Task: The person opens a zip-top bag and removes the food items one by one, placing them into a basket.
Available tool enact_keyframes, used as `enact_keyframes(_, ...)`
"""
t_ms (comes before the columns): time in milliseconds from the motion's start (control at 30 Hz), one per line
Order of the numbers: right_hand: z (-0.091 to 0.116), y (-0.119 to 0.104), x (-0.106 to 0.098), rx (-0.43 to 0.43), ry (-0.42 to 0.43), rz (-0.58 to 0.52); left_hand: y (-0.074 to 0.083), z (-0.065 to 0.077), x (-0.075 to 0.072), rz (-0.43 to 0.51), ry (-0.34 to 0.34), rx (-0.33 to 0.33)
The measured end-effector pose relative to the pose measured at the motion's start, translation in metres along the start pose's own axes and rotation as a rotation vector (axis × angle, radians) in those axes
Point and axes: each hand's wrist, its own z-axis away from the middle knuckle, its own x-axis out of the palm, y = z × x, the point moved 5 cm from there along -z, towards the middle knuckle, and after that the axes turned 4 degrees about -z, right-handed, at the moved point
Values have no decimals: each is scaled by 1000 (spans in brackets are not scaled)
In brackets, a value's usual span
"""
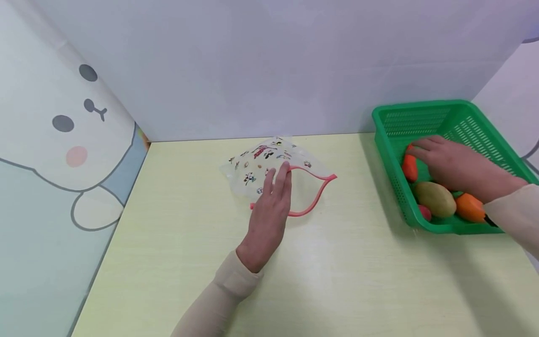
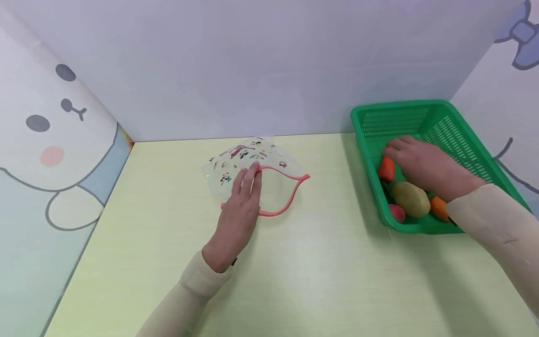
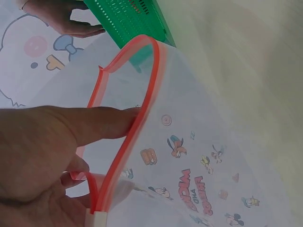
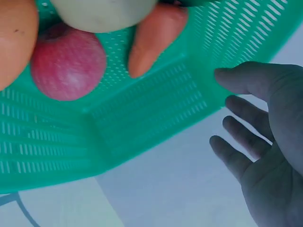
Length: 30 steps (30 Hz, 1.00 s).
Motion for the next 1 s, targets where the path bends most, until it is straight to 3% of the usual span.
enact_keyframes(167,-4,-12,-17,-44,144,26,1,0,0,-6,-3,2)
enact_keyframes(400,-6,-24,-35,-47,222,28,1,1,1,-5,-35,2)
enact_keyframes(767,-15,-42,-50,0,227,37,-3,1,3,-46,-60,2)
enact_keyframes(1000,-24,-58,-51,-59,280,48,-3,4,6,-73,-116,20)
